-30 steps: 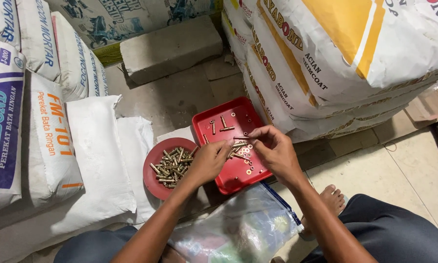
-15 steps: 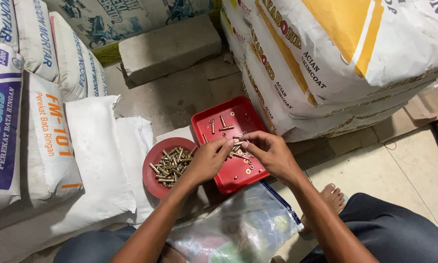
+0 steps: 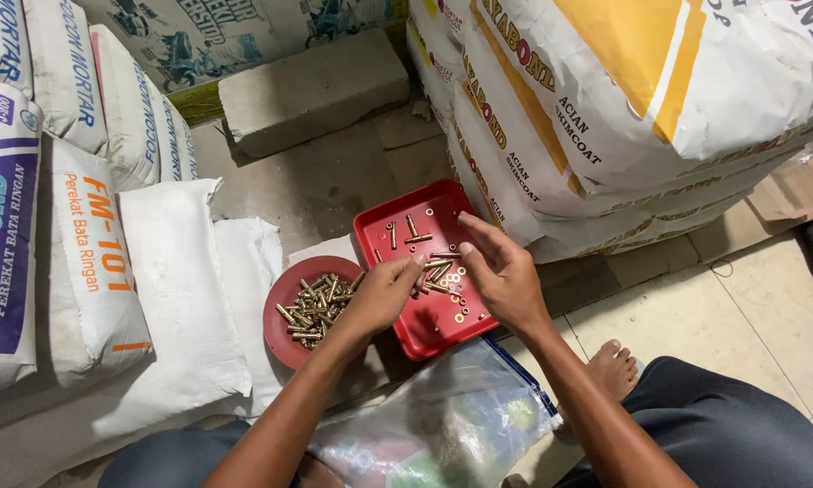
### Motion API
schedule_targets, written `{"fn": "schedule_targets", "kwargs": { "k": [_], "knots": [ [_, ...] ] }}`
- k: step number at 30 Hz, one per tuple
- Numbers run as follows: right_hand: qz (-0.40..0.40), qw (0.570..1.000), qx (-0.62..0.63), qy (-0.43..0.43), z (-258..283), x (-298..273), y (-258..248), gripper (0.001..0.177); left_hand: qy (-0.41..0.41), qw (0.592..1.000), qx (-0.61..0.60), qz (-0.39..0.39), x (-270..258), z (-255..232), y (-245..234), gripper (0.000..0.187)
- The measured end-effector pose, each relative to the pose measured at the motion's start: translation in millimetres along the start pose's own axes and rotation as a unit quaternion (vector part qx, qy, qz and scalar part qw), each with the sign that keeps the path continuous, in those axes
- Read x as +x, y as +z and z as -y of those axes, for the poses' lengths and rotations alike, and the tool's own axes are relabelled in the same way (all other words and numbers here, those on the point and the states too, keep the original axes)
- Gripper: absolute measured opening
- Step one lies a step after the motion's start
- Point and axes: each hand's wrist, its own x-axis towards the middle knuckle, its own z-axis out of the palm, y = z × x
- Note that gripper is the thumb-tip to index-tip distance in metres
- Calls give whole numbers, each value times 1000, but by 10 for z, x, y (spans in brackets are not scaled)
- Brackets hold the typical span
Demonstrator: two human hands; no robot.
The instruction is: Assembling small metal hardware by placing washers onto screws and then placing them into a tray while sitting on the floor.
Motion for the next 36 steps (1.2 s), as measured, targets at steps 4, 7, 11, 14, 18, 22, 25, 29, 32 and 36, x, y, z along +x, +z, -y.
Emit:
{"fn": "schedule_targets", "kwargs": {
  "k": [4, 7, 11, 14, 18, 22, 25, 29, 32, 36],
  "knots": [
    [88, 994, -68, -5, 31, 26, -41, 40, -6, 1000, 1, 7, 39, 42, -1, 36],
    [113, 983, -138, 42, -174, 26, -72, 33, -15, 1000, 3, 7, -7, -18, -4, 33],
    [99, 982, -150, 51, -159, 65, -103, 27, -9, 999, 48, 5, 1, 22, -9, 30],
    [63, 985, -157, 39, -185, 86, -103, 26, 32, 996, 77, -3, 38, 31, -24, 25],
    [-17, 973, -228, -1, -250, 133, -49, 44, 79, 982, 172, -25, 40, 157, -183, 59],
    [-6, 960, -272, -72, -506, 226, 158, 47, -31, 967, 252, -12, -113, 529, -464, 58],
    [60, 957, -266, -101, -777, 201, 539, 48, -86, 936, 336, 57, -248, 911, -628, 55],
    [234, 898, -363, -78, -1292, 114, 1079, 39, -214, 868, 436, 104, -378, 1703, -854, 53],
    [292, 841, -441, -116, -1738, 46, 1426, 30, -245, 839, 474, 104, -427, 2325, -945, 55],
    [239, 788, -537, -182, -2234, 44, 1877, 27, -233, 812, 532, 63, -636, 2485, -943, 53]
  ]
}}
